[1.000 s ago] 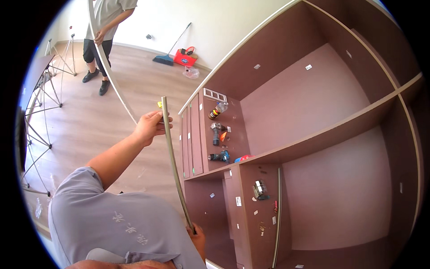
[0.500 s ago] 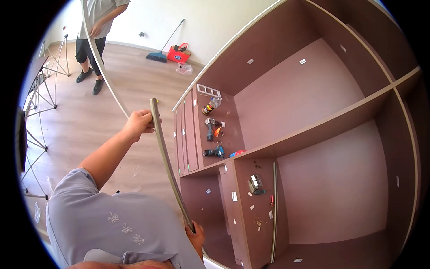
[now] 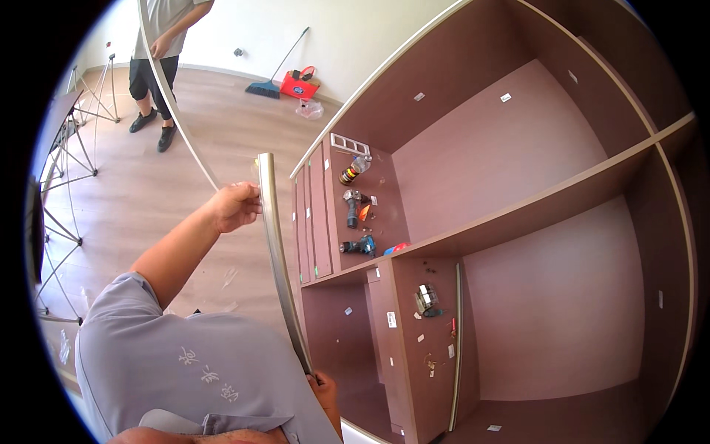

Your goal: The person handles a metal pole, unpacks hinges from a bag, and uses a tape measure and pencil to mark dimensions on the interior panels of a wooden cabinet.

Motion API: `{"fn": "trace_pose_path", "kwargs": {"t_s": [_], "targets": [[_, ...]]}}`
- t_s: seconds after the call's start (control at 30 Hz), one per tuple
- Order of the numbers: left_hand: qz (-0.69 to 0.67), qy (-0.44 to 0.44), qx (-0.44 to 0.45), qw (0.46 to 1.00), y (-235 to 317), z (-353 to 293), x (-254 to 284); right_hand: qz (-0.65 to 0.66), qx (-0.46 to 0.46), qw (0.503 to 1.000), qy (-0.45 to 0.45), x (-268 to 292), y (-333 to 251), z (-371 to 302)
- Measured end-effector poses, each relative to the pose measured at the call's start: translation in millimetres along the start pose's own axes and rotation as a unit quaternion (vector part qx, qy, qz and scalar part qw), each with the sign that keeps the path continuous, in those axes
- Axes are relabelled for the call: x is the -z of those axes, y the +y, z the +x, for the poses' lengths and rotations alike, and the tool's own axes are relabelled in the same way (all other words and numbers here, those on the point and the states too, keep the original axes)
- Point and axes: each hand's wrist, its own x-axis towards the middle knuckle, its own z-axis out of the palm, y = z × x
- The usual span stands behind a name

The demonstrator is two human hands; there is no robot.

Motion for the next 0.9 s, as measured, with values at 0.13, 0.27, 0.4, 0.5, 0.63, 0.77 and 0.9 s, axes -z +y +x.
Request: {"fn": "trace_pose_path", "kwargs": {"t_s": [0.13,0.27,0.4,0.5,0.63,0.77,0.9], "targets": [[-0.082,-0.078,0.099,0.989,-35.0,19.6,9.0,0.051,-0.02,0.998,-0.034,-1.2,-7.0,-1.2],[0.002,-0.152,0.242,0.958,-116.3,1.9,11.0,0.159,0.033,0.986,-0.041,-6.8,-19.6,12.6],[0.288,-0.095,0.097,0.948,-114.1,-24.1,-17.4,0.313,0.069,0.947,-0.022,-0.7,-85.1,30.0],[0.379,-0.019,-0.222,0.898,-51.4,-15.8,-37.9,0.314,0.049,0.947,-0.057,17.4,-81.1,24.6],[0.452,0.005,-0.462,0.763,25.0,-4.2,-68.7,0.225,0.03,0.969,-0.094,22.2,-65.4,13.7],[0.536,-0.015,-0.453,0.713,44.4,12.3,-72.2,0.066,0.003,0.994,-0.09,7.6,-60.3,17.3],[0.695,0.025,-0.416,0.586,4.1,44.9,-47.7,0.004,0.005,0.999,-0.052,5.2,-104.7,20.5]]}}
